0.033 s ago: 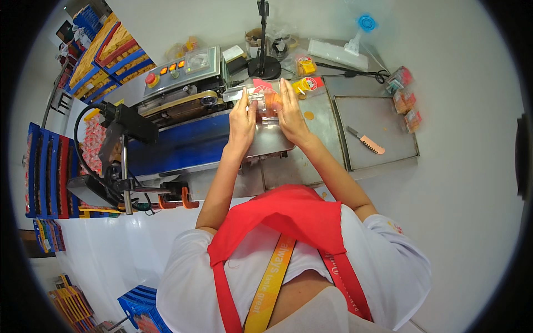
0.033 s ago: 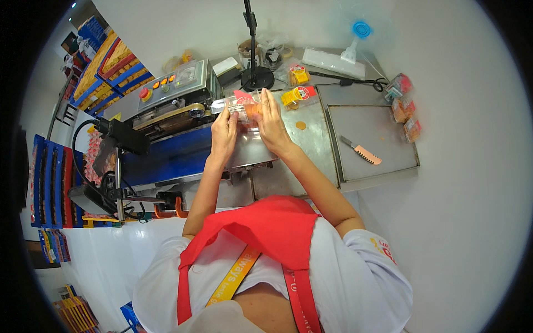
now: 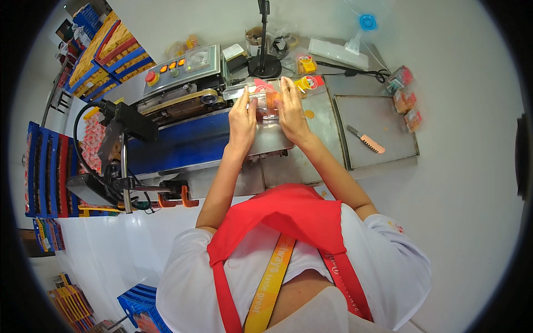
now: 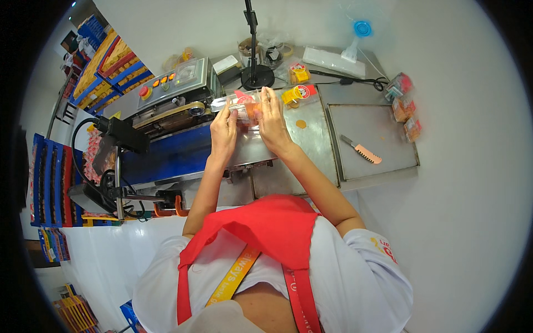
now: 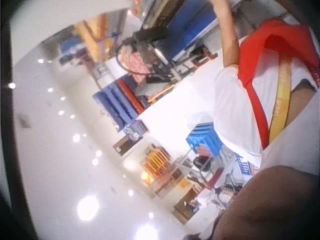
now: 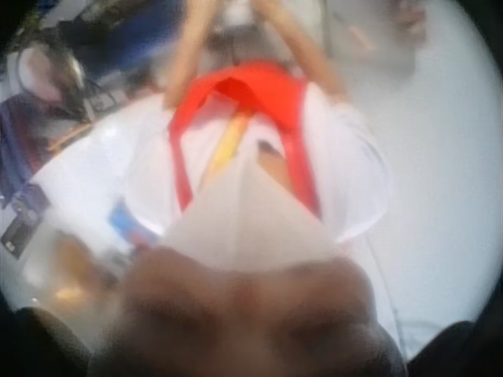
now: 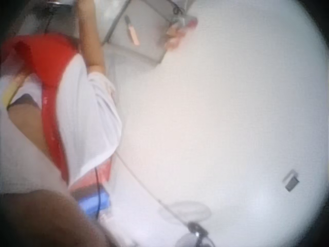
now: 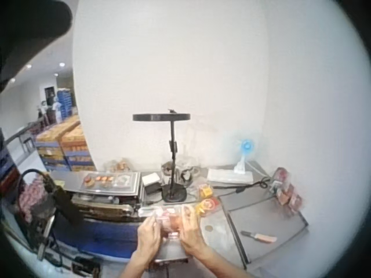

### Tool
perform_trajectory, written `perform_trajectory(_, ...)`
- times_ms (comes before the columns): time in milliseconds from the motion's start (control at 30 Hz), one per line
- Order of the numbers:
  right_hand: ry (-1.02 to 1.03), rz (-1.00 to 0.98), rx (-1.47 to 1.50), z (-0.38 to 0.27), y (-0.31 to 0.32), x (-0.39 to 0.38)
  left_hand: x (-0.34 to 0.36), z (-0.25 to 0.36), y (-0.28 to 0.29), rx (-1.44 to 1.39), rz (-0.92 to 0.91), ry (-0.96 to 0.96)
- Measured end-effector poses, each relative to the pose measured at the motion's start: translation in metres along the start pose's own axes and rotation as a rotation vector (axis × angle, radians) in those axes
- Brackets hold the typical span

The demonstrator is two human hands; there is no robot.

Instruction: The person places small bread rolls into plastic bags, seals them using a heat sealer, and stacks the packaged rolls in a yellow crate. The person then stacks the crate onto a stack of other crates.

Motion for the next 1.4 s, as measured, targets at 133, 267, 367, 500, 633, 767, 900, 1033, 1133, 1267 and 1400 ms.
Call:
perform_trajectory(133,-0.06,0.141,-0.054,-0.01,0.021,0.003,-0.003,0.021,0.016,0.083,0.197,-0.115)
perform_trajectory(267,-0.098,0.259,0.063,-0.007,0.036,0.003,-0.003,0.024,0.021,0.052,0.197,-0.08)
perform_trajectory(367,-0.251,0.236,0.248,0.0,0.034,0.01,0.003,0.015,0.023,0.015,0.222,-0.071)
perform_trajectory(500,-0.211,0.251,0.241,-0.01,0.042,0.016,0.006,0.026,0.032,-0.018,0.256,-0.072)
perform_trajectory(633,-0.204,0.251,0.211,-0.004,0.038,0.006,0.006,0.016,0.031,-0.004,0.181,0.032)
perform_trajectory(767,-0.198,0.258,0.272,-0.004,0.038,0.009,0.009,0.012,0.03,-0.063,0.163,0.06)
perform_trajectory(900,-0.285,0.167,0.354,0.007,0.03,0.009,0.009,-0.026,0.014,-0.247,0.071,0.254)
perform_trajectory(1033,-0.145,0.044,0.323,0.012,0.028,0.019,0.013,-0.032,0.008,-0.399,-0.016,0.238)
perform_trajectory(1133,-0.172,-0.145,0.605,0.025,0.019,0.028,0.022,-0.036,0.009,-0.494,-0.076,0.075)
perform_trajectory(1267,-0.3,-0.304,0.957,0.039,0.006,0.032,0.027,-0.038,0.006,-0.752,-0.101,0.07)
perform_trajectory(1400,-0.304,-0.183,0.965,0.051,0.0,0.03,0.031,-0.042,0.005,-0.804,-0.088,0.01)
Point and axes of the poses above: each hand's wrist, its own x-axis towards the middle knuckle, its own y-axis out of the back of the hand, z = x × y, the point moved 8 cm from there along x, towards the middle knuckle, and after that the axes turned 2 degrees about -y, right-handed, at the moved point
